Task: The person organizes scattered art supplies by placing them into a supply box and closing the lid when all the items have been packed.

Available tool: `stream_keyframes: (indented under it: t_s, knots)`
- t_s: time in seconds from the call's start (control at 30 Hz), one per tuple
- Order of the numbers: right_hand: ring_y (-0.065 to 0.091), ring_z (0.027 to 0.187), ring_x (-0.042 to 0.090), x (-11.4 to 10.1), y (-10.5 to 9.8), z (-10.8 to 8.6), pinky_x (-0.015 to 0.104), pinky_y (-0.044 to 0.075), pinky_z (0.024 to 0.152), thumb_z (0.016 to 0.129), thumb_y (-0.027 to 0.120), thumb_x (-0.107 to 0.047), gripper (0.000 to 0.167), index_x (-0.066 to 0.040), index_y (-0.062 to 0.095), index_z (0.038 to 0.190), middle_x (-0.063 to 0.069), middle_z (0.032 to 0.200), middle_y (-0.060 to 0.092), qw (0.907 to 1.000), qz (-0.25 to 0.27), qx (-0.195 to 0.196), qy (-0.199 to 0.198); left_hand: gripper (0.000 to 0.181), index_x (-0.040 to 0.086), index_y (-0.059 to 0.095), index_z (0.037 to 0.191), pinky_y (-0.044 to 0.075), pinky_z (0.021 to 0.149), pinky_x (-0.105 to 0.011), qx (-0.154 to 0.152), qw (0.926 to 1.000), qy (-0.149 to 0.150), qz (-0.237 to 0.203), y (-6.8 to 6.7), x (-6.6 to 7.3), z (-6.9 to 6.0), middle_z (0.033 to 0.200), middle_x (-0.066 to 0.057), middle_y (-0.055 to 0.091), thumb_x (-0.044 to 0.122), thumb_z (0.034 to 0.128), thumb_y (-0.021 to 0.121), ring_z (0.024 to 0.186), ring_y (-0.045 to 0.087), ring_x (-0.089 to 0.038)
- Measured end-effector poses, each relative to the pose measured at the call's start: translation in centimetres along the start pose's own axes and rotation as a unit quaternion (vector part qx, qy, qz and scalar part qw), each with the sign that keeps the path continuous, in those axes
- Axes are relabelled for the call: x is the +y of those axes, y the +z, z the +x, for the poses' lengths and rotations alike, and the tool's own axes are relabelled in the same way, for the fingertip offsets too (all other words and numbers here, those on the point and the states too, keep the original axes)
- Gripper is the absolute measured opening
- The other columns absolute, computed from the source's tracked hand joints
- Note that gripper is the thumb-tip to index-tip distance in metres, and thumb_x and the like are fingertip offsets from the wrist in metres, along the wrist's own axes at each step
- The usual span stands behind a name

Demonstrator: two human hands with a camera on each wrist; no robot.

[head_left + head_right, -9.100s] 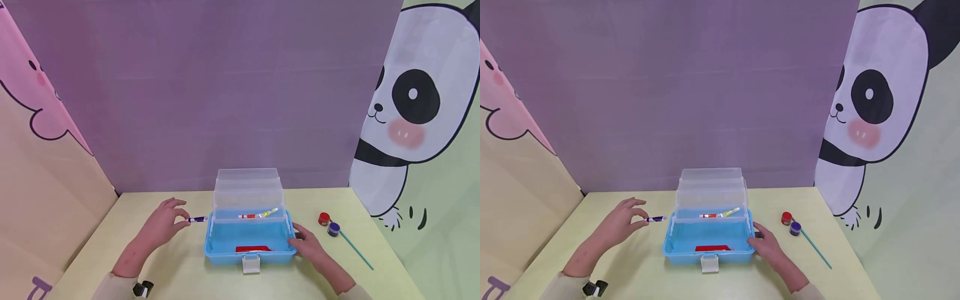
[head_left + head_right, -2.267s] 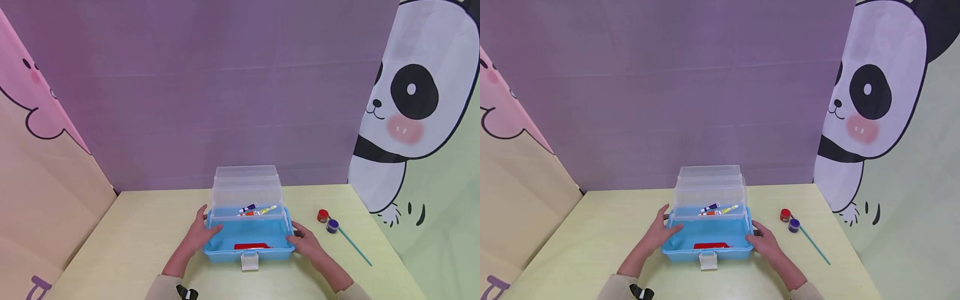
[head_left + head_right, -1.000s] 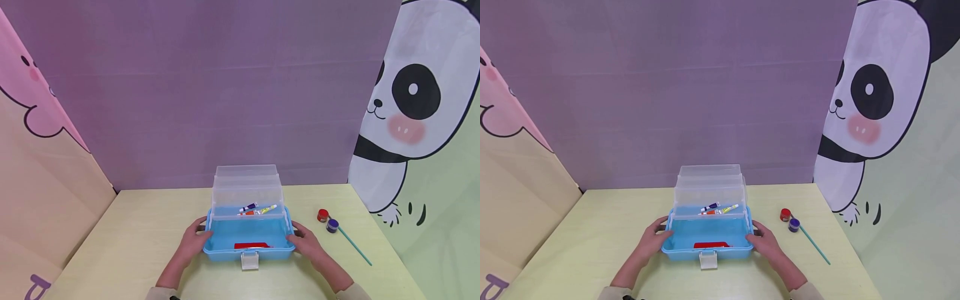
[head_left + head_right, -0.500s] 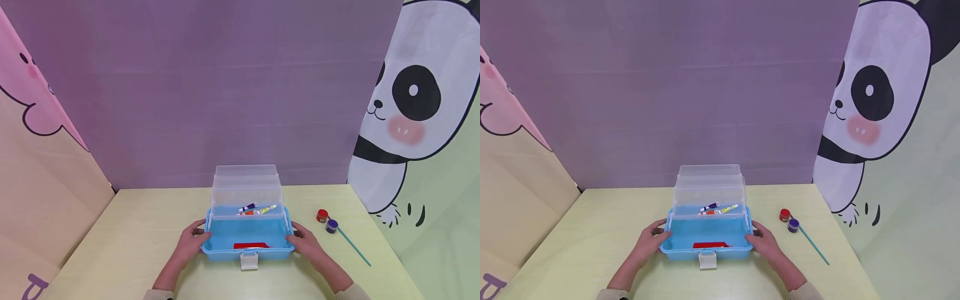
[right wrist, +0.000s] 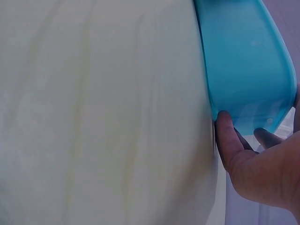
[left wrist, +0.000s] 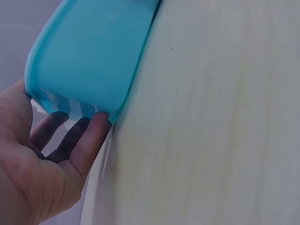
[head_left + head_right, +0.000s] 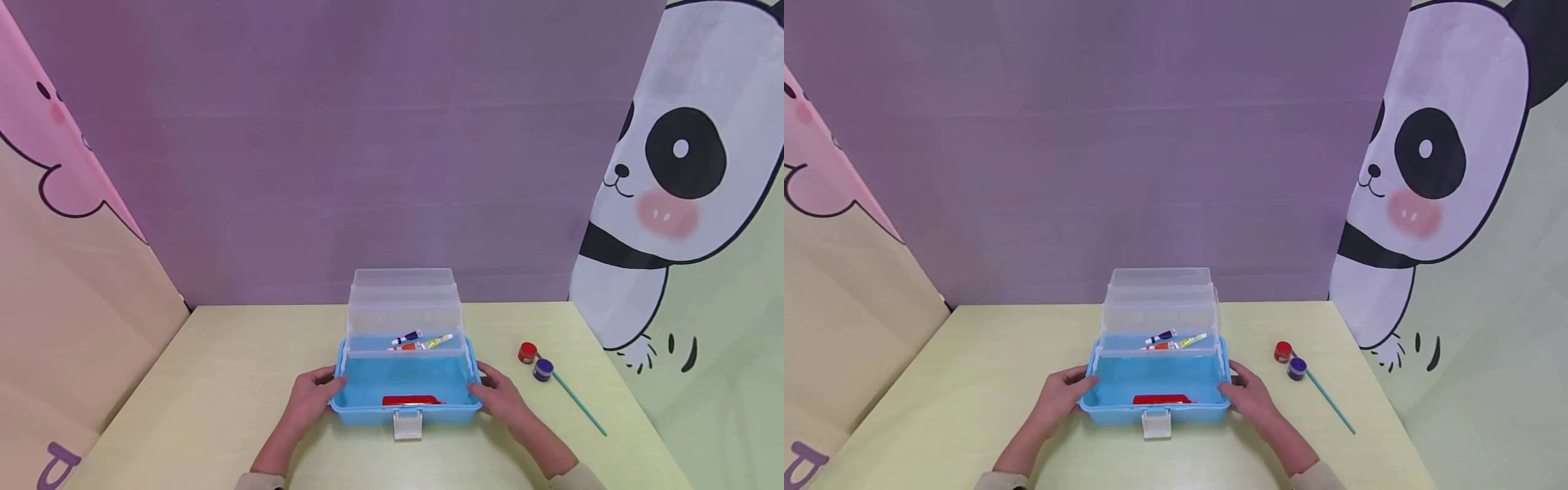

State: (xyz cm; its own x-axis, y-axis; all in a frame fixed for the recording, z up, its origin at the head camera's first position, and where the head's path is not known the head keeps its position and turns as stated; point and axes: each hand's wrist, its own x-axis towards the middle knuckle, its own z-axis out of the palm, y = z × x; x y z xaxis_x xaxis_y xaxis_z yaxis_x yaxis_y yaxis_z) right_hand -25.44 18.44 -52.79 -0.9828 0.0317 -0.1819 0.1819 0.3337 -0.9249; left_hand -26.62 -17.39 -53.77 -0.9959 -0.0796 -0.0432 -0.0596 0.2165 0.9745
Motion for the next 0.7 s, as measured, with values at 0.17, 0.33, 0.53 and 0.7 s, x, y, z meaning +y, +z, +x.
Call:
stream_keyframes:
  t_s: [0.17, 0.33, 0.53, 0.7]
  knots:
    - [0.057, 0.108, 0.037, -0.05, -0.04, 0.04, 0.045, 0.056, 0.080, 0.088, 0.067, -0.021, 0.066, -0.005, 0.042, 0.146, 0.024, 0.127, 0.054, 1.0000, -0.003, 0.000, 0.001, 0.050, -0.004, 0.061, 0.128, 0.058, 0.059, -0.038, 0.001, 1.0000, -0.007, 0.004, 0.07, 0.20, -0.15, 0.114, -0.022, 0.064, 0.024, 0.0877, 0.073, 0.081, 0.068, -0.026]
    - [0.057, 0.108, 0.037, 0.07, -0.20, 0.02, 0.046, 0.056, 0.080, 0.087, 0.067, -0.021, 0.066, -0.005, 0.042, 0.146, 0.024, 0.126, 0.054, 1.0000, 0.001, 0.005, -0.001, 0.053, -0.003, 0.059, 0.130, 0.058, 0.060, -0.037, 0.003, 0.9999, -0.010, 0.012, 0.31, 0.34, -0.07, 0.109, -0.020, 0.065, 0.026, 0.0879, 0.073, 0.080, 0.067, -0.024]
    - [0.057, 0.107, 0.037, 0.38, -0.10, 0.20, 0.044, 0.057, 0.077, 0.086, 0.069, -0.022, 0.067, -0.005, 0.042, 0.145, 0.024, 0.127, 0.054, 1.0000, 0.006, -0.003, 0.005, 0.052, -0.002, 0.057, 0.131, 0.058, 0.061, -0.038, -0.002, 0.9997, -0.023, 0.006, 0.21, 0.29, -0.12, 0.101, -0.016, 0.062, 0.022, 0.0873, 0.073, 0.079, 0.065, -0.025]
    - [0.057, 0.107, 0.036, 0.28, -0.04, 0.41, 0.044, 0.057, 0.078, 0.087, 0.070, -0.023, 0.067, -0.005, 0.042, 0.145, 0.024, 0.128, 0.054, 1.0000, 0.009, -0.002, -0.001, 0.054, 0.000, 0.054, 0.134, 0.058, 0.062, -0.038, -0.010, 0.9997, -0.017, 0.012, -0.01, 0.41, 0.13, 0.104, -0.017, 0.059, 0.022, 0.0880, 0.072, 0.083, 0.062, -0.026]
